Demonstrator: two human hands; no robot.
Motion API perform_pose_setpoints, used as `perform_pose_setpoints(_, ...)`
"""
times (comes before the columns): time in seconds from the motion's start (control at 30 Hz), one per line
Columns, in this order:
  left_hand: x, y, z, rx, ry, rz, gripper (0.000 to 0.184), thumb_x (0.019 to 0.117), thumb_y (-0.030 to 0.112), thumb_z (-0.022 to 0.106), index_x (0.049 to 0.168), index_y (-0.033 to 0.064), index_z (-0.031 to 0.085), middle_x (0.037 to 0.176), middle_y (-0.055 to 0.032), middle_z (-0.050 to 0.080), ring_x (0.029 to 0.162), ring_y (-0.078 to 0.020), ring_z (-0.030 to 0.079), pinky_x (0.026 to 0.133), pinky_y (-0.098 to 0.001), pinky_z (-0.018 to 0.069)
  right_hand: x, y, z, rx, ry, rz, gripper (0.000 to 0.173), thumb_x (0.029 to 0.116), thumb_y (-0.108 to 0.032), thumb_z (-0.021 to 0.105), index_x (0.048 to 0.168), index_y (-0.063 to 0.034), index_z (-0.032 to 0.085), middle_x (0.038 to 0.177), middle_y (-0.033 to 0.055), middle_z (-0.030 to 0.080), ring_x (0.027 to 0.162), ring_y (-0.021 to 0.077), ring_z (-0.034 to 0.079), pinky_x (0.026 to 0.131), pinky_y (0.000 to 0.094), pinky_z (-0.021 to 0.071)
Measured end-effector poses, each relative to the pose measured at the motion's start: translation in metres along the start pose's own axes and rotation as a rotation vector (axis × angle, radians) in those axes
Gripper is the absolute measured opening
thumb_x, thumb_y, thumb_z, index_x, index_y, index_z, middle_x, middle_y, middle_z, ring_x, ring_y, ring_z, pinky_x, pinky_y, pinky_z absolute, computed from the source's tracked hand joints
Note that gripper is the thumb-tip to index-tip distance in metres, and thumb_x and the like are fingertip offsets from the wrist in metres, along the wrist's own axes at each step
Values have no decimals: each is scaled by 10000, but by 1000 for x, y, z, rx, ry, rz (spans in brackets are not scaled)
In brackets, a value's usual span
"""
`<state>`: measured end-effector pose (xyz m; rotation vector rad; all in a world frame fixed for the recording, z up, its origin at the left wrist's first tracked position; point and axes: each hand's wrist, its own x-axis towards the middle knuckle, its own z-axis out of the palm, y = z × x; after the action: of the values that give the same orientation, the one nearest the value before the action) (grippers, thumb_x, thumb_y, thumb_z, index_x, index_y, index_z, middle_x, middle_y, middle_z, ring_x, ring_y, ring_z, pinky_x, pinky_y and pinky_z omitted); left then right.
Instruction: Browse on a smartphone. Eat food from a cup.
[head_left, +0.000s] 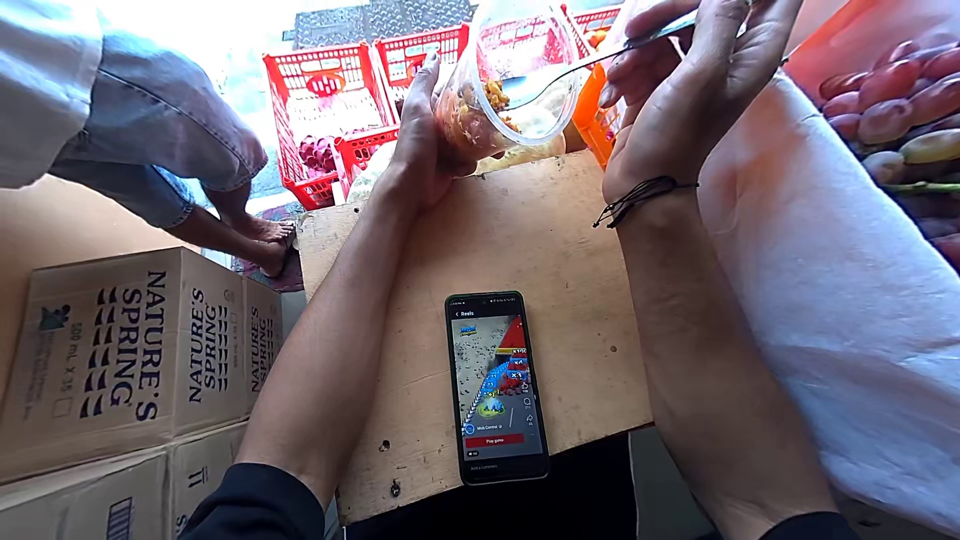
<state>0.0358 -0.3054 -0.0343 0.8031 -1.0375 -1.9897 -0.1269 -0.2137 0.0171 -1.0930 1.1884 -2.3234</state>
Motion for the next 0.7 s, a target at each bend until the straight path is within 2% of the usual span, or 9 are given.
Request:
perform_pose_setpoints(0.17,-1,0,1,1,30,-12,672,1067,597,99,1301,148,539,1063,-142,667,865,-271,671,666,-412,575,-1,-1,1,-3,6,3,124,1112,-51,258,1114,-15,377,729,116,645,499,189,644,470,304,578)
perform_pose_setpoints(0.3,-1,1,3,-2,36,-19,670,1066,590,80,1237,151,557,1017,-126,667,828,-250,662,639,-391,557,0,-2,0,-7,5,2,129,1112,-55,251,1122,-23,376,733,106,651,495,182,645,471,302,578)
perform_pose_setpoints(0.43,0,0,0,-2,20,-14,680,1066,597,88,1259,145,557,1023,-138,670,824,-258,666,634,-393,564,-1,-1,0,-10,-3,8,139,1109,-53,240,1124,-23,375,732,104,652,497,183,645,474,302,579)
perform_pose_setpoints(0.7,0,0,0,2,22,-28,698,1058,615,83,1219,144,571,982,-134,676,784,-248,666,608,-377,560,-2,-1,1,2,-10,-5,116,1113,-60,269,1116,-23,379,733,96,643,501,175,643,484,304,587)
